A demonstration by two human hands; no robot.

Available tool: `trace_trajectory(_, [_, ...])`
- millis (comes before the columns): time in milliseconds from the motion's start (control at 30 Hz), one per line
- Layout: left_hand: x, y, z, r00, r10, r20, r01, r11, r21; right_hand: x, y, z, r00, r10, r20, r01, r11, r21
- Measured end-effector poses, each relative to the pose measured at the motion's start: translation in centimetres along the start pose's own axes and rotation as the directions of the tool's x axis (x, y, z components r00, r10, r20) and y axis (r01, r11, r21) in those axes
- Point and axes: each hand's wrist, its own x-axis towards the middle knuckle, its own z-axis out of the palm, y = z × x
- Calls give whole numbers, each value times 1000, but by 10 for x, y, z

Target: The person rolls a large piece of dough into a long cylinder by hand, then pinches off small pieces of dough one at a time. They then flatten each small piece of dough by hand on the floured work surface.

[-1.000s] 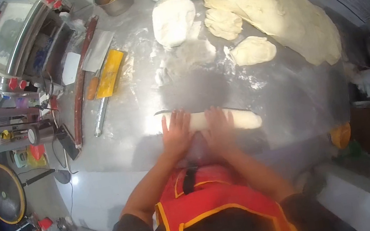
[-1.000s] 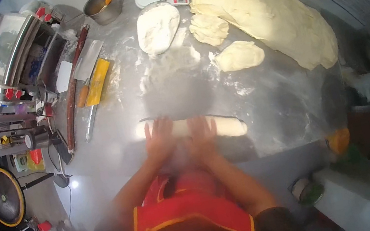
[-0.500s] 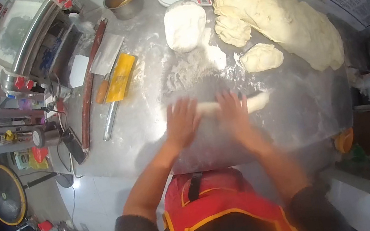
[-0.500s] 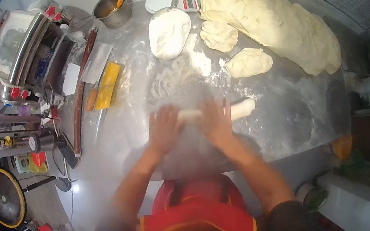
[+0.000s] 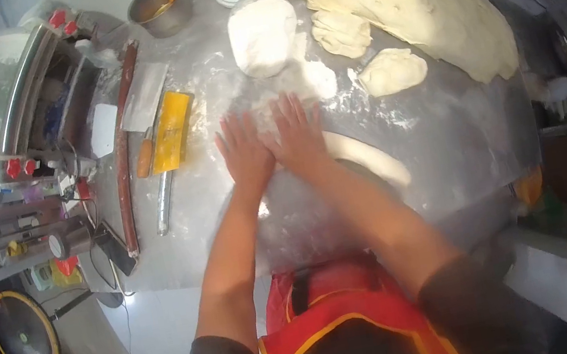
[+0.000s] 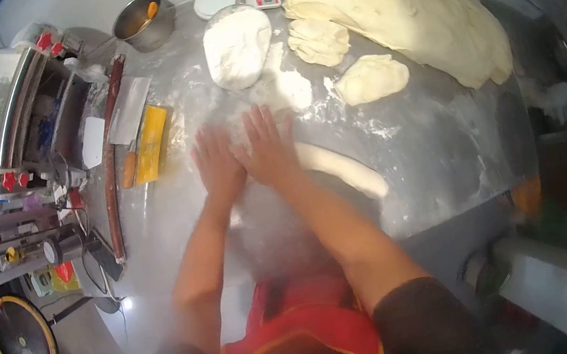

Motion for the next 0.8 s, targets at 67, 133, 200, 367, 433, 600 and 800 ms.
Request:
trace_trajectory(67, [-4, -4, -4, 980, 195, 44, -191, 978, -85, -5, -2, -8, 997, 75, 17, -75, 997, -26])
trace_trajectory(133, [-23, -13, -14, 923, 364, 129, -319, 907, -274, -47, -14, -22, 975, 135, 176, -128, 990, -51])
trace_trajectory(200, [-69, -20, -34, 882, 456, 118, -378, 834, -402, -82, -22, -74, 909, 12, 417, -82, 985, 150])
trace_trajectory(367, [-149, 2, -56, 913, 370, 174, -272, 867, -418, -148, 29, -133, 864, 42, 502, -25, 999, -40])
trace_trajectory(433, [-157, 25, -57, 934, 299, 197, -201, 893, -402, -175, 72, -109, 961, 41, 272, -33, 999, -36])
trace_trajectory(600, [-75, 38, -24, 932, 266, 248, -256, 964, -75, -110, 124, -88, 982, 128, 141, -114, 988, -109])
trace_trajectory(800, [19, 35, -5, 975, 195, 103, -195, 981, -10, -49, 160, -76, 972, 223, 73, -210, 966, -153])
